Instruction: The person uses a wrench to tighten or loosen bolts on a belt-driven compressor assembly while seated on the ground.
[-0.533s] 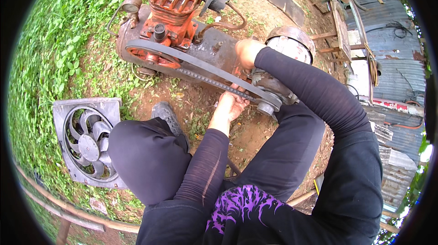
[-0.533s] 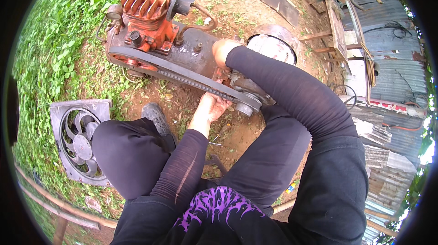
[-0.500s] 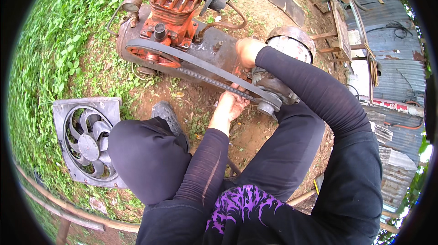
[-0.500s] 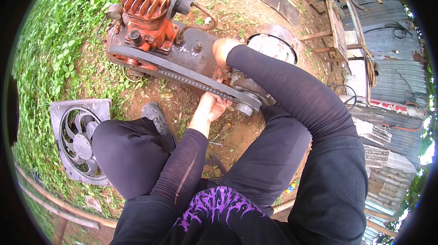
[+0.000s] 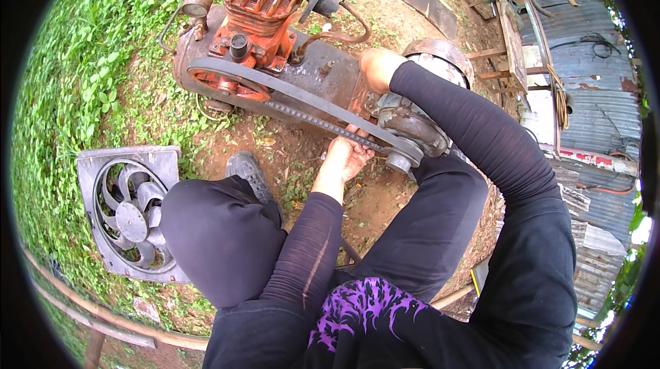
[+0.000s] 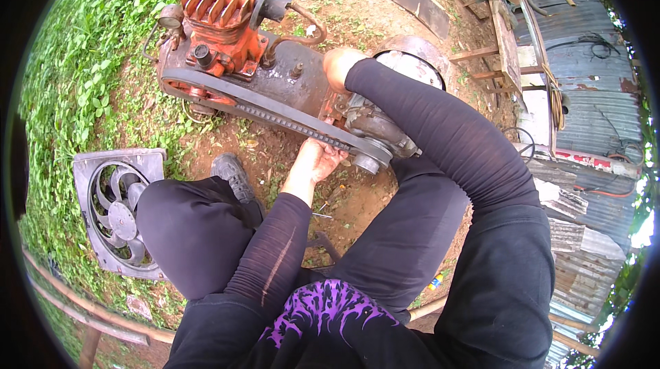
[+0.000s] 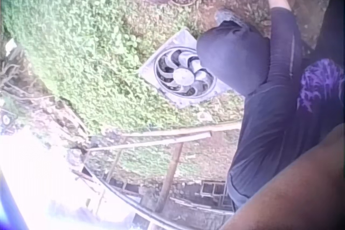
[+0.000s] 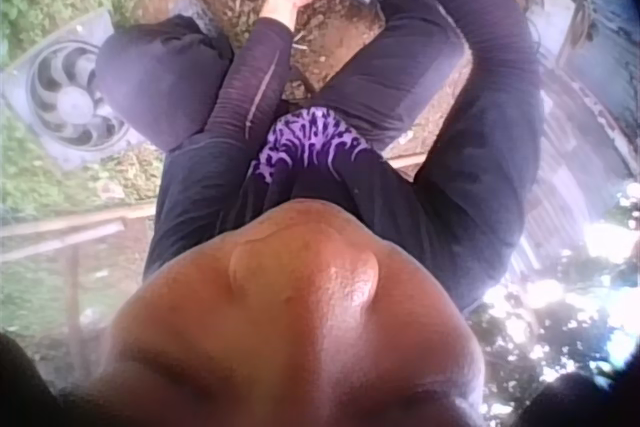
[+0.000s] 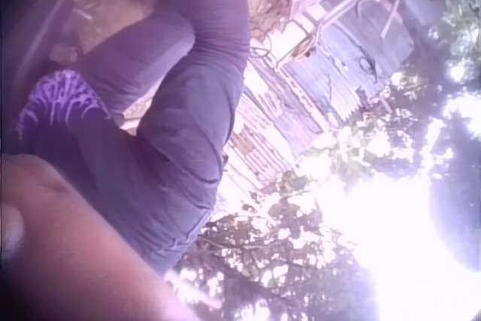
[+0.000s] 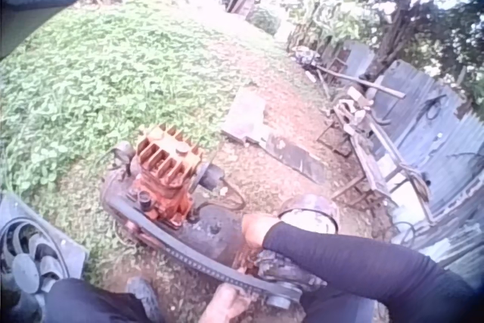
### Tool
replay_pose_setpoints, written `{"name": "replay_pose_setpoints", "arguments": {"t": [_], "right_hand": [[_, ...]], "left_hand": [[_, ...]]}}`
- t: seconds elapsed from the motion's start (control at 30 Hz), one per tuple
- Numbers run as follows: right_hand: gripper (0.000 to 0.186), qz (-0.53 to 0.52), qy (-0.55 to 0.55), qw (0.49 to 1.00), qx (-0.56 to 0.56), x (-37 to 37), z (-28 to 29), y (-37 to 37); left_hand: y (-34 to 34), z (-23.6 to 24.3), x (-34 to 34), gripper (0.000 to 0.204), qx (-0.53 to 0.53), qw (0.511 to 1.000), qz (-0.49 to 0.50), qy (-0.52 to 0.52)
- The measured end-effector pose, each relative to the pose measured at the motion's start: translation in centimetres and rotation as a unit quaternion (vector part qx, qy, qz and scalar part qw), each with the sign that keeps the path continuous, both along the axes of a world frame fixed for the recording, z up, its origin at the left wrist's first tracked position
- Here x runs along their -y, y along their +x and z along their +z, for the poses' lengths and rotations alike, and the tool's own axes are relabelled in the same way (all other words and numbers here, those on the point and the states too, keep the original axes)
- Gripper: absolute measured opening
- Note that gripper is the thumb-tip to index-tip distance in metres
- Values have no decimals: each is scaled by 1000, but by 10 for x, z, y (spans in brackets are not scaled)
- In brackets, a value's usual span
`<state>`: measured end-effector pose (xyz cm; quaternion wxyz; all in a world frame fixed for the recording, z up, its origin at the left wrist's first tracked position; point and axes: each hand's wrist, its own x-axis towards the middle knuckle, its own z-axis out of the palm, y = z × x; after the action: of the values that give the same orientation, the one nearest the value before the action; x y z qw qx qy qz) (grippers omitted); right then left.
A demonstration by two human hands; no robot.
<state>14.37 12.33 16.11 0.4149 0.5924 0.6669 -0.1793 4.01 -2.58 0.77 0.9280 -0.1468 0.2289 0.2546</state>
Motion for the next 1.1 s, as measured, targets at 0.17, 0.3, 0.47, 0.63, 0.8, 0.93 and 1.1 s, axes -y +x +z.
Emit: {"name": "replay_pose_setpoints", "arguments": {"t": [0.17, 0.3, 0.47, 0.63, 0.8, 0.93, 1.1], "right_hand": [[33, -20, -19, 998, 62, 0, 1, -11], [32, -15, 9, 998, 62, 8, -6, -5], [30, 22, -49, 995, 85, 2, 0, -17], [30, 44, -6, 998, 52, 10, -14, -2], [23, 42, -45, 997, 48, 7, -13, -3], [29, 36, -70, 996, 35, 11, -2, -23], [33, -19, -52, 995, 80, 16, 0, -25]], "left_hand": [[1, -23, 5, 16, 31, 999, -2, 7], [0, -5, 0, 13, -10, 1000, -18, 5], [-4, 0, -2, 31, -15, 1000, -18, 19], [-3, -5, -1, 28, -5, 999, -14, 34], [-3, -2, -1, 22, -25, 999, -24, 24], [-2, -6, -1, 22, -27, 999, -22, 24], [0, -5, -1, 23, -24, 999, -20, 6]]}}
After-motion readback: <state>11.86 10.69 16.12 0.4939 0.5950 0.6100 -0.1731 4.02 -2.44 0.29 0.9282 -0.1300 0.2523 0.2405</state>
